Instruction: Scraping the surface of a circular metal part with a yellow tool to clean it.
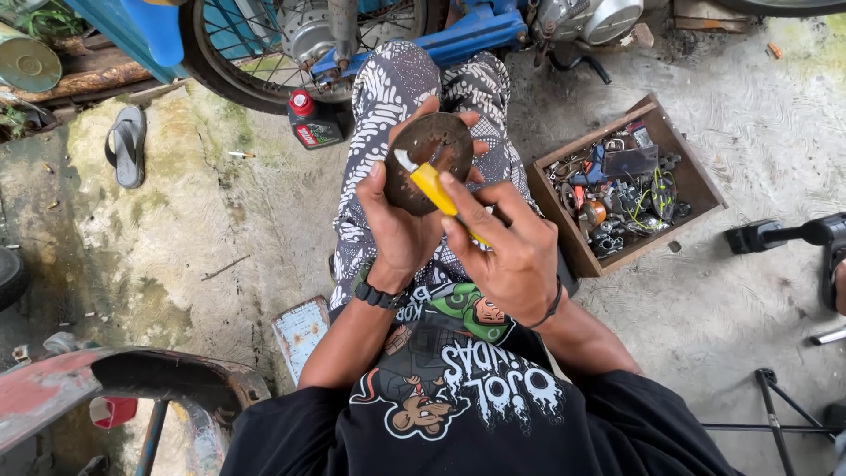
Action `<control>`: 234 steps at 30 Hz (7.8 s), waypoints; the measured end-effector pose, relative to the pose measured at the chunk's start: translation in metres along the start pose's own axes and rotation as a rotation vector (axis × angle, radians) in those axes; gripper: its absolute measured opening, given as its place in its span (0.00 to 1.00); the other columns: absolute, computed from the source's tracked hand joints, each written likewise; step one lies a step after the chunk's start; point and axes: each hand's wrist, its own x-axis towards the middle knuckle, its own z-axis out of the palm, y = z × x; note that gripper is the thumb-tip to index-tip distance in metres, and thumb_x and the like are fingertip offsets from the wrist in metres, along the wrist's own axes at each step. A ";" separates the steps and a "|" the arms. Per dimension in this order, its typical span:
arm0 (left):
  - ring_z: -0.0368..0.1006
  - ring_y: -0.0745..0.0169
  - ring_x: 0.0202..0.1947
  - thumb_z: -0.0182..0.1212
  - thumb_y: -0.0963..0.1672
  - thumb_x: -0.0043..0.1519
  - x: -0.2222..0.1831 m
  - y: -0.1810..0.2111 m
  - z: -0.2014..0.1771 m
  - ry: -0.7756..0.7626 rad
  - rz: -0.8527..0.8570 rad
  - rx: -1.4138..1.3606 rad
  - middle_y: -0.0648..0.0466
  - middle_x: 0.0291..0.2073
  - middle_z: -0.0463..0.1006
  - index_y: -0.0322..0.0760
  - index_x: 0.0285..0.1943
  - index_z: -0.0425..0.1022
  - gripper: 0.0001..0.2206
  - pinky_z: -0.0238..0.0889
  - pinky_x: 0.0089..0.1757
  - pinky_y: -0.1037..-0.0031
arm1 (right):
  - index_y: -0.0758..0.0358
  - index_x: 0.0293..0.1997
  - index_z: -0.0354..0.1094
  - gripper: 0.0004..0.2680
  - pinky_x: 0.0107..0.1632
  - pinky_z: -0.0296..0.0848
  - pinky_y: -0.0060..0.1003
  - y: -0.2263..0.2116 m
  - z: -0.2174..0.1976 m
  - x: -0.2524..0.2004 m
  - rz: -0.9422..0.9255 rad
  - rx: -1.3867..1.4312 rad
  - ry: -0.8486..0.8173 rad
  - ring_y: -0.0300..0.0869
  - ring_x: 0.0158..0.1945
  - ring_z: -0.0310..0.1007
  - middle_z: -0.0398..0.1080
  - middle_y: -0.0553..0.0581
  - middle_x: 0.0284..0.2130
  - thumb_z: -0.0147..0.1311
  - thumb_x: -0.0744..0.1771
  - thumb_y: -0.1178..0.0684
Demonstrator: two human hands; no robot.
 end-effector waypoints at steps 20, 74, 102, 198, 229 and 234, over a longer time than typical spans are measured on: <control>0.76 0.43 0.55 0.51 0.57 0.65 -0.003 -0.005 0.000 -0.035 0.024 0.045 0.33 0.64 0.72 0.34 0.75 0.61 0.34 0.70 0.50 0.61 | 0.52 0.67 0.67 0.13 0.29 0.66 0.34 0.003 0.002 -0.008 -0.007 -0.027 0.048 0.39 0.29 0.62 0.66 0.55 0.39 0.54 0.73 0.48; 0.75 0.41 0.56 0.52 0.57 0.66 -0.003 0.000 0.009 -0.074 0.059 0.088 0.33 0.63 0.72 0.32 0.75 0.60 0.34 0.69 0.57 0.57 | 0.58 0.64 0.69 0.14 0.23 0.61 0.29 0.012 0.002 -0.004 -0.032 -0.065 0.094 0.37 0.28 0.58 0.65 0.56 0.36 0.49 0.73 0.45; 0.75 0.41 0.56 0.53 0.57 0.67 0.000 -0.002 0.004 -0.080 0.062 0.045 0.32 0.63 0.71 0.33 0.75 0.60 0.33 0.68 0.59 0.57 | 0.55 0.67 0.67 0.13 0.35 0.67 0.38 0.005 -0.004 -0.001 -0.013 -0.063 0.055 0.43 0.34 0.65 0.64 0.56 0.38 0.54 0.74 0.50; 0.75 0.41 0.56 0.53 0.56 0.66 -0.120 0.005 0.084 -0.146 0.138 0.010 0.30 0.64 0.70 0.32 0.75 0.59 0.34 0.73 0.51 0.61 | 0.53 0.69 0.64 0.14 0.27 0.67 0.32 -0.084 -0.069 -0.073 -0.157 -0.094 0.165 0.37 0.29 0.60 0.65 0.54 0.37 0.53 0.74 0.47; 0.75 0.40 0.56 0.52 0.57 0.67 -0.100 0.011 0.068 -0.181 0.173 0.075 0.30 0.64 0.71 0.32 0.75 0.60 0.33 0.72 0.54 0.59 | 0.54 0.66 0.69 0.13 0.28 0.66 0.35 -0.070 -0.061 -0.059 -0.194 -0.145 0.118 0.39 0.29 0.63 0.67 0.54 0.37 0.52 0.74 0.47; 0.75 0.40 0.57 0.52 0.57 0.66 -0.083 0.008 0.057 -0.165 0.142 0.033 0.31 0.64 0.70 0.34 0.75 0.59 0.34 0.71 0.50 0.59 | 0.51 0.70 0.64 0.14 0.27 0.68 0.31 -0.049 -0.041 -0.057 -0.208 -0.143 0.124 0.38 0.31 0.63 0.68 0.57 0.38 0.52 0.74 0.45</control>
